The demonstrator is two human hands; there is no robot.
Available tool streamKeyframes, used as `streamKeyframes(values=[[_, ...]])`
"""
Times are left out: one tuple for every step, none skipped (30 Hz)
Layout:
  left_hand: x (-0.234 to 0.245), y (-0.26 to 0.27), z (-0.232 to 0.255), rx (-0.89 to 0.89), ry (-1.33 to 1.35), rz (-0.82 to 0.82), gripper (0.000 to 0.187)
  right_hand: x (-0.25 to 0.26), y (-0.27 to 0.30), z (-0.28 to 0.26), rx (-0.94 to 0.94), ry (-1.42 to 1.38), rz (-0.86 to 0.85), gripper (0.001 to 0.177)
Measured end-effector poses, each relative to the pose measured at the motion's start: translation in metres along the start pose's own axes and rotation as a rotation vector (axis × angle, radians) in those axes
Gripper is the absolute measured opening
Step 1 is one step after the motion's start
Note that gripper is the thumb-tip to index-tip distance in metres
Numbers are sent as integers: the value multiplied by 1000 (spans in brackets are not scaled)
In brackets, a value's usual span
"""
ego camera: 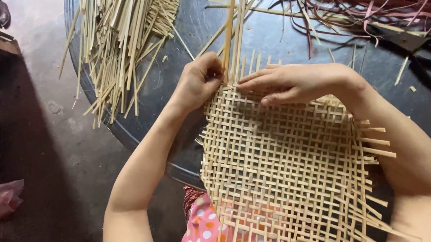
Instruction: Weaving thin bamboo strips into a square lattice pattern to create the base of a basket.
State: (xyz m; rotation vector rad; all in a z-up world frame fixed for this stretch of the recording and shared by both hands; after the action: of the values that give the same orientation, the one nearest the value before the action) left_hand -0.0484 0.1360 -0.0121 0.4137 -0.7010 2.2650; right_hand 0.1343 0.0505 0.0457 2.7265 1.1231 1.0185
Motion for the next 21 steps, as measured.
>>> streamKeyframes(values=[[-1, -1, 1, -74, -81, -8, 14, 0, 1, 1, -3, 8, 0, 45], [0, 0, 4, -76, -82, -11, 14, 0, 0, 1, -3, 7, 4, 45], [0, 1, 8, -140, -141, -18, 15, 0, 1, 1, -19, -31, 15, 46], [0, 3, 12, -204, -200, -25, 17, 0, 1, 2, -35, -70, 26, 48], [0, 3, 10, -206, -199, -26, 17, 0, 2, 5, -37, -70, 28, 48], [0, 4, 10, -255, -273, -50, 15, 0, 4, 9, -87, -165, 78, 50], [1, 6, 9, -302, -347, -73, 12, 0, 4, 13, -136, -261, 125, 53], [2, 6, 10, -301, -348, -74, 12, 1, 5, 11, -135, -262, 125, 53], [1, 6, 13, -346, -394, -87, 12, 2, 5, 8, -65, -387, 159, 60], [1, 7, 16, -390, -440, -101, 13, 4, 6, 5, 5, -512, 193, 68], [2, 7, 18, -387, -440, -99, 13, 4, 8, 2, 5, -513, 189, 68], [3, 8, 21, -407, -476, -102, 11, 6, 9, -3, 51, -503, 231, 58], [3, 8, 23, -431, -512, -106, 11, 7, 12, -7, 96, -492, 276, 48], [5, 8, 28, -431, -511, -106, 11, 6, 13, -8, 96, -492, 276, 48], [7, 7, 31, -351, -381, -109, 11, 5, 14, -10, 98, -454, 294, 32], [9, 7, 33, -270, -250, -111, 12, 5, 15, -12, 100, -416, 311, 18], [11, 5, 36, -270, -250, -109, 12, 5, 16, -12, 99, -415, 310, 18], [12, 4, 37, -215, -155, -108, 13, 5, 17, -12, 62, -400, 300, 17], [13, 4, 39, -158, -59, -107, 14, 5, 17, -11, 25, -388, 288, 17], [13, 3, 40, -155, -58, -106, 14, 5, 19, -12, 24, -390, 285, 17], [13, 2, 41, -117, -9, -95, 14, 5, 19, -11, -59, -456, 239, 15]])
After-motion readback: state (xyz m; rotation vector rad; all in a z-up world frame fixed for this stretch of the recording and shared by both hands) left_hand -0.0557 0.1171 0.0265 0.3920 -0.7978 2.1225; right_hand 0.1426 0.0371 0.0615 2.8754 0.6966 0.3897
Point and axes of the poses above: each hand's wrist, its own y-axis away from the middle knuckle, its own x-axis out of the back of the hand, z = x × y, the point moved 2 cm from there along -y, towards the middle knuckle, and after that the axes turned 11 degrees about -x, right-handed, at the moved point
